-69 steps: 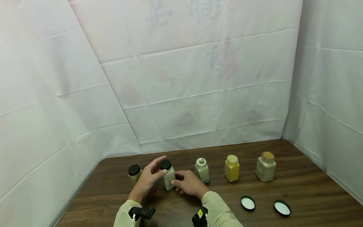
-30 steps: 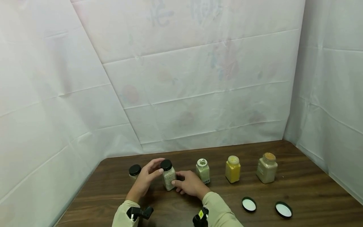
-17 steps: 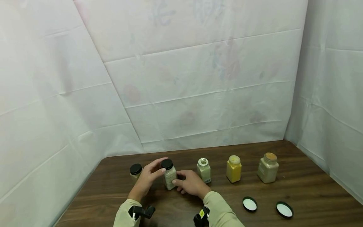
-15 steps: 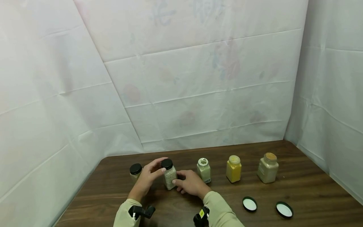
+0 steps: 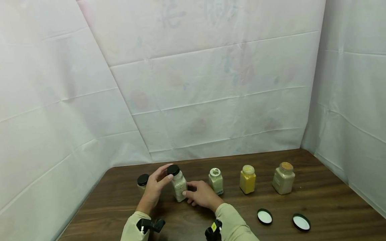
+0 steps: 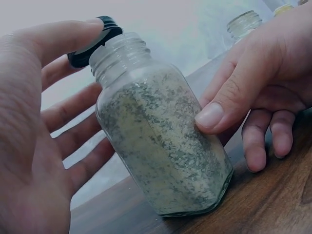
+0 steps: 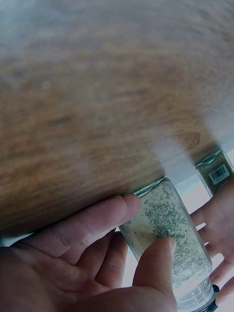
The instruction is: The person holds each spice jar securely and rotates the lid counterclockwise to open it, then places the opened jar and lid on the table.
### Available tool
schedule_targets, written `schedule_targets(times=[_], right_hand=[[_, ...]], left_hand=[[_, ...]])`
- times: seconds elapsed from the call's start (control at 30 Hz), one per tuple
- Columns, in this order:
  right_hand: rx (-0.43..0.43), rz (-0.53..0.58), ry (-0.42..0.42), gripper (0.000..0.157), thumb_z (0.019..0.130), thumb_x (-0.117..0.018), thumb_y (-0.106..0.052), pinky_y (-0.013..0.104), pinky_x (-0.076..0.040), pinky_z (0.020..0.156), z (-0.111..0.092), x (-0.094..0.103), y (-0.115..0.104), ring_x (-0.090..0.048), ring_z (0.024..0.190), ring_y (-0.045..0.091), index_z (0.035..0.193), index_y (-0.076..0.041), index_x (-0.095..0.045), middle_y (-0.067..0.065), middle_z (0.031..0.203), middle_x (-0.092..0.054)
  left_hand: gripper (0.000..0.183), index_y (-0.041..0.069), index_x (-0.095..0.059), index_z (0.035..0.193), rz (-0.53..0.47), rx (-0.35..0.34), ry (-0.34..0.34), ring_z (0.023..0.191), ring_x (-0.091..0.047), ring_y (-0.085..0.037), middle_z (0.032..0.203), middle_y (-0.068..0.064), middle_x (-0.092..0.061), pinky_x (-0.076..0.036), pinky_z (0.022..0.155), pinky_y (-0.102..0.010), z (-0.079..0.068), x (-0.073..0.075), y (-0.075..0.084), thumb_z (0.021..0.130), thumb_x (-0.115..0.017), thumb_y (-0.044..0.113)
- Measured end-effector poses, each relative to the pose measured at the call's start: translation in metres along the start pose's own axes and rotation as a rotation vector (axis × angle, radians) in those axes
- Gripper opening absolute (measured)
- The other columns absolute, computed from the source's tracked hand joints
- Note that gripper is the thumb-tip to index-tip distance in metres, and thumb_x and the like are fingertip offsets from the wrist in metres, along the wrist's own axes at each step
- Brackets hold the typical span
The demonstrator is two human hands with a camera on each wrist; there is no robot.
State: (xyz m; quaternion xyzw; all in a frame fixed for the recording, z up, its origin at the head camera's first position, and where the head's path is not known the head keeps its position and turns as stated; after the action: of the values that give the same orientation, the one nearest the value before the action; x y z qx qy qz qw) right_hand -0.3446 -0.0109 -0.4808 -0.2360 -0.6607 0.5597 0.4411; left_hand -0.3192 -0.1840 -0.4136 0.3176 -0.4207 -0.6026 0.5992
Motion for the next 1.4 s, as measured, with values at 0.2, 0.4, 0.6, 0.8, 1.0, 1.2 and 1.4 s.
schedule_targets(times=[0.2, 0.4, 0.6, 0.8, 1.0, 1.2, 1.4], right_hand=[[0.003, 0.000, -0.002, 0.051, 0.086, -0.065, -0.033, 0.036, -0.053, 0.059, 0.000, -0.001, -0.001, -0.064, 0.074, 0.022, 0.128, -0.007, -0.054, 0.007, 0.102, -0.063], [0.000, 0.003, 0.000, 0.053, 0.086, -0.066, -0.034, 0.036, -0.053, 0.059, 0.000, 0.002, -0.003, -0.064, 0.074, 0.022, 0.129, -0.006, -0.053, 0.009, 0.105, -0.062], [-0.004, -0.008, 0.012, 0.054, 0.086, -0.066, -0.034, 0.036, -0.053, 0.059, 0.000, 0.005, -0.004, -0.064, 0.074, 0.021, 0.130, -0.006, -0.051, 0.010, 0.108, -0.061], [0.001, -0.012, 0.011, 0.055, 0.085, -0.067, -0.033, 0.036, -0.053, 0.059, 0.000, 0.003, -0.002, -0.064, 0.073, 0.021, 0.130, -0.005, -0.052, 0.011, 0.110, -0.060], [0.004, -0.004, 0.005, 0.050, 0.086, -0.066, -0.032, 0.036, -0.053, 0.058, 0.000, 0.000, 0.001, -0.064, 0.073, 0.022, 0.128, -0.007, -0.054, 0.009, 0.107, -0.062], [0.006, -0.009, 0.012, 0.053, 0.085, -0.067, -0.032, 0.036, -0.053, 0.057, 0.000, 0.003, -0.002, -0.064, 0.071, 0.022, 0.129, -0.006, -0.053, 0.009, 0.102, -0.062], [0.001, 0.014, -0.003, 0.055, 0.085, -0.067, -0.032, 0.036, -0.053, 0.058, -0.004, 0.002, -0.006, -0.064, 0.073, 0.023, 0.130, -0.004, -0.051, 0.009, 0.103, -0.062]], left_hand=[[0.036, -0.001, -0.053, 0.123, -0.040, -0.043, 0.065, 0.099, -0.057, -0.021, 0.110, -0.016, -0.059, -0.047, 0.081, -0.029, 0.003, 0.004, -0.006, 0.089, -0.061, 0.008], [0.031, 0.000, -0.054, 0.117, -0.071, -0.051, 0.115, 0.092, -0.057, -0.021, 0.109, -0.017, -0.058, -0.048, 0.075, -0.030, 0.004, 0.004, -0.008, 0.088, -0.063, 0.009], [0.029, -0.007, -0.052, 0.111, -0.058, -0.078, 0.116, 0.090, -0.057, -0.021, 0.108, -0.020, -0.059, -0.047, 0.075, -0.029, 0.001, -0.001, 0.009, 0.086, -0.063, 0.003], [0.030, -0.010, -0.051, 0.108, -0.046, -0.117, 0.188, 0.088, -0.056, -0.020, 0.104, -0.021, -0.059, -0.046, 0.073, -0.028, -0.006, -0.001, 0.022, 0.083, -0.066, -0.001], [0.032, -0.013, -0.048, 0.107, -0.056, -0.146, 0.252, 0.082, -0.057, -0.018, 0.102, -0.024, -0.060, -0.048, 0.066, -0.026, -0.011, 0.003, 0.026, 0.082, -0.065, -0.004], [0.030, -0.015, -0.047, 0.105, -0.050, -0.188, 0.267, 0.082, -0.057, -0.018, 0.100, -0.025, -0.059, -0.045, 0.068, -0.024, -0.011, -0.002, 0.034, 0.082, -0.064, -0.006], [0.030, -0.012, -0.049, 0.107, 0.011, -0.193, 0.250, 0.083, -0.056, -0.018, 0.098, -0.021, -0.059, -0.046, 0.072, -0.029, -0.017, -0.009, 0.038, 0.082, -0.063, -0.004]])
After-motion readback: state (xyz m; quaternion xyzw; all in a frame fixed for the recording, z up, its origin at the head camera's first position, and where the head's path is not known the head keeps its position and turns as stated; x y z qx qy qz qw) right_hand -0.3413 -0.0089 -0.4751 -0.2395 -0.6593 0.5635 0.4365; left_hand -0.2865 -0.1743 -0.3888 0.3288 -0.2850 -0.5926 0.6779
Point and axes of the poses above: each hand's wrist, its own z-axis towards the middle knuckle, its own x-axis out of the back of the hand, y = z × x, the point moved 5 cm from there along z, towards the middle knuckle
